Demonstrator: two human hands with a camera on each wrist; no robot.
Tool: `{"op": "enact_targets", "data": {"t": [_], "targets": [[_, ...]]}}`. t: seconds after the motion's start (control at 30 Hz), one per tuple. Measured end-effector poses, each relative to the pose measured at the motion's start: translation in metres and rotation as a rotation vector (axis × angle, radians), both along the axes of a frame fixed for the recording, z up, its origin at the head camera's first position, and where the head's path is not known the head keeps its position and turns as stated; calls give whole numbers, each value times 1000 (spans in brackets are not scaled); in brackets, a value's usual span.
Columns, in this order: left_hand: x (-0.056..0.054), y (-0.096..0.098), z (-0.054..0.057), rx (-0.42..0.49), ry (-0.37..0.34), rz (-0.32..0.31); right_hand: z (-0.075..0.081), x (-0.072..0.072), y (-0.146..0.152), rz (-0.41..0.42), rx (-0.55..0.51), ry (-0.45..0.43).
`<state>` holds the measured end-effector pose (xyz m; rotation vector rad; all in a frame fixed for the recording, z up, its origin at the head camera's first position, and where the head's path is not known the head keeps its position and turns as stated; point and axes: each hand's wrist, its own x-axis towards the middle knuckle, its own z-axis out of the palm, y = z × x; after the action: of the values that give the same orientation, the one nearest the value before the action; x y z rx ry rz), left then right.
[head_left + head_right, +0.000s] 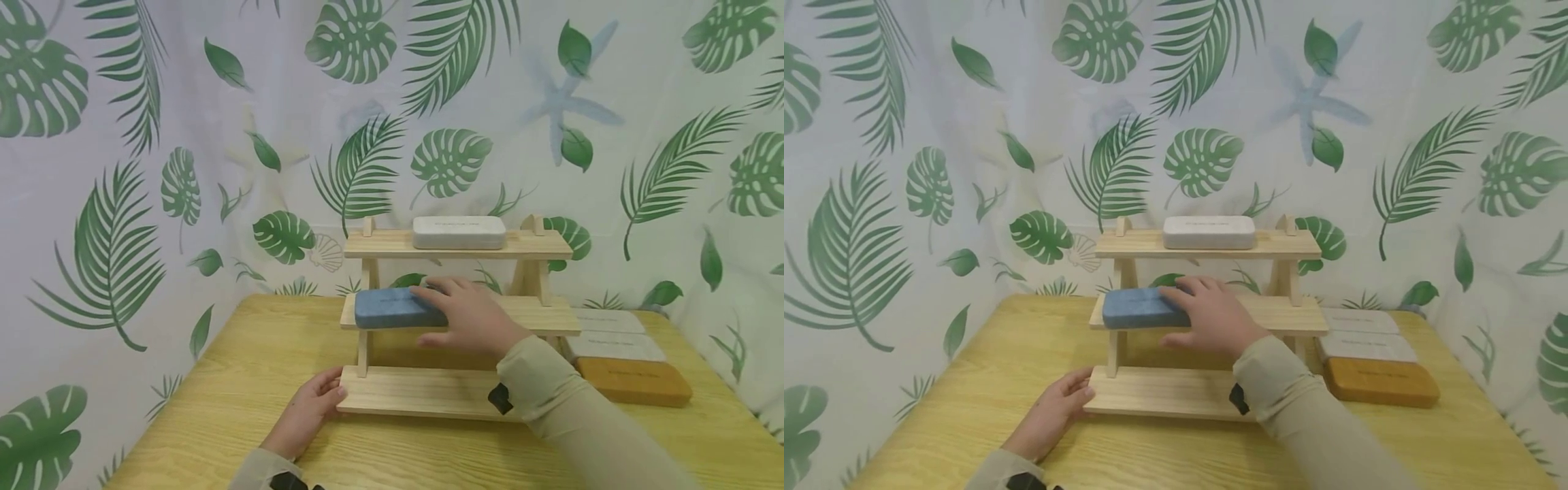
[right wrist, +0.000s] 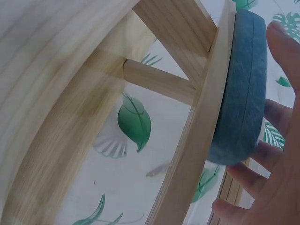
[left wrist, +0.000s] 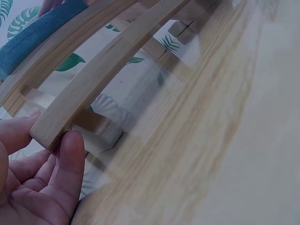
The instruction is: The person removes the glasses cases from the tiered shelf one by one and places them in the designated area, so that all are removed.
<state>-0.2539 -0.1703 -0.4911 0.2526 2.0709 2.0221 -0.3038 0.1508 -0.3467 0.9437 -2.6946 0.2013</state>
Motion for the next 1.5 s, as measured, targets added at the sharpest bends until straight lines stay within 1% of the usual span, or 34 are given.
{"op": "enact_targets", "data": {"t": [0.07,0.17,0.33,0.5,0.63,0.8,0.9,1.2,1.5], "targets": [[0,-1,0,3,-1,-4,1,-2,-7,-8,-5,-30],[-1,-2,-1,9,-3,-9,1,-5,-15,-12,-2,-52],[-2,-3,-2,23,1,-18,0,-12,-25,-15,23,-51],[-3,-3,-3,24,-1,-18,-2,-19,-33,-22,29,-77],[-3,-3,-3,25,-2,-20,-4,-21,-38,-36,47,-90],[-3,-3,-3,14,-2,-18,-3,-21,-43,-66,70,-98],[-2,-2,-2,11,-3,-16,-5,-21,-46,-82,76,-81],[-3,-3,-3,14,-3,-22,-13,-23,-49,-117,90,25],[-5,-4,-6,17,6,-29,-16,-23,-51,-137,93,71]]}}
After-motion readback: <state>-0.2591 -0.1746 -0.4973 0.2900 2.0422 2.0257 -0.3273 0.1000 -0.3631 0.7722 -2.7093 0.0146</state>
